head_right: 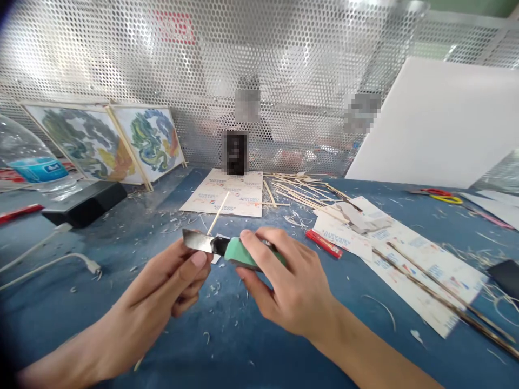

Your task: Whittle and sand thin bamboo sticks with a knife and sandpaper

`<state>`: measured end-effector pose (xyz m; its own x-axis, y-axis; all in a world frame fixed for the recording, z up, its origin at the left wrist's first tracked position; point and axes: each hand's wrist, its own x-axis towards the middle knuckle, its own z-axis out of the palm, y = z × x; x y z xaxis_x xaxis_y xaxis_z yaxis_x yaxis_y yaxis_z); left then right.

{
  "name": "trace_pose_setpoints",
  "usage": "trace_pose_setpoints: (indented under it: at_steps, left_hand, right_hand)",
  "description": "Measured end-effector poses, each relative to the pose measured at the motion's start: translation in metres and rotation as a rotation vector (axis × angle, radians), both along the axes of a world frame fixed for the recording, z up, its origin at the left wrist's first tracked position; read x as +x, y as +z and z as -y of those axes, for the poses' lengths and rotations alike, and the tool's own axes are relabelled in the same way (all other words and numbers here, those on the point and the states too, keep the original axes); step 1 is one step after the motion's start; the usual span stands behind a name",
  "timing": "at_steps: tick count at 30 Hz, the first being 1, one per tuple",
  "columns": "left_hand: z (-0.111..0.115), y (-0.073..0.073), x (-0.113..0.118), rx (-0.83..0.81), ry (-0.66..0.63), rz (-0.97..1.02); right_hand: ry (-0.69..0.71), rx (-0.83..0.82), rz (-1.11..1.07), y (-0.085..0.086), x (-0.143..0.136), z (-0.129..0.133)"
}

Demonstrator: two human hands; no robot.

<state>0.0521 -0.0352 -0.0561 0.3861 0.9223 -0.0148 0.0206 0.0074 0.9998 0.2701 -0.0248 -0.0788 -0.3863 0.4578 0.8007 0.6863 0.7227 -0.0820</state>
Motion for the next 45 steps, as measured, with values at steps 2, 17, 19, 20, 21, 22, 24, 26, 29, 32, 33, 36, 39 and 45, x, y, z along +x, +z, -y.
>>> trace_pose_setpoints:
  at_steps: [2, 17, 19, 20, 21, 22, 24, 26, 29, 32, 33, 36, 39, 45]
  left_hand:
    - [0.001, -0.003, 0.0, 0.051, -0.004, -0.033]
    - [-0.001, 0.0, 0.002, -0.001, 0.094, -0.037]
    - [-0.002, 0.005, 0.005, 0.045, 0.105, -0.061]
    - [-0.002, 0.008, 0.006, 0.072, 0.114, -0.08]
    - [-0.002, 0.01, 0.006, 0.094, 0.124, -0.102]
    - [-0.001, 0.012, 0.006, 0.111, 0.133, -0.128]
    - [0.0, 0.014, 0.006, 0.122, 0.151, -0.179]
    - [0.001, 0.015, 0.004, 0.113, 0.16, -0.206]
    - [0.002, 0.016, 0.004, 0.063, 0.131, -0.116]
    - [0.002, 0.018, 0.007, -0.065, 0.052, 0.077]
    - [0.002, 0.019, 0.009, -0.114, 0.025, 0.138]
    - [0.002, 0.019, 0.009, -0.22, -0.027, 0.265]
    - [0.005, 0.018, 0.005, -0.296, -0.068, 0.296]
    - [0.01, 0.015, -0.005, -0.4, -0.183, 0.328]
  right_hand:
    - [-0.009, 0.062, 0.009, 0.002, 0.001, 0.001]
    - [-0.119, 0.193, 0.003, 0.008, -0.003, 0.008]
    - [-0.136, 0.205, 0.001, 0.009, -0.003, 0.01]
    - [-0.141, 0.211, 0.004, 0.01, -0.004, 0.011]
    - [-0.146, 0.22, 0.008, 0.011, -0.004, 0.012]
    - [-0.148, 0.225, 0.014, 0.013, -0.004, 0.012]
    - [-0.157, 0.218, 0.002, 0.017, -0.001, 0.011]
    - [-0.199, 0.202, -0.067, 0.022, 0.004, 0.006]
    - [-0.296, 0.203, -0.21, 0.028, 0.014, -0.007]
    - [-0.304, 0.181, -0.275, 0.031, 0.019, -0.013]
    - [-0.272, 0.159, -0.279, 0.031, 0.018, -0.012]
    - [-0.118, 0.096, -0.225, 0.029, 0.009, 0.0]
    - [-0.004, 0.06, -0.131, 0.022, -0.001, 0.013]
    - [0.046, 0.062, -0.083, 0.014, -0.007, 0.017]
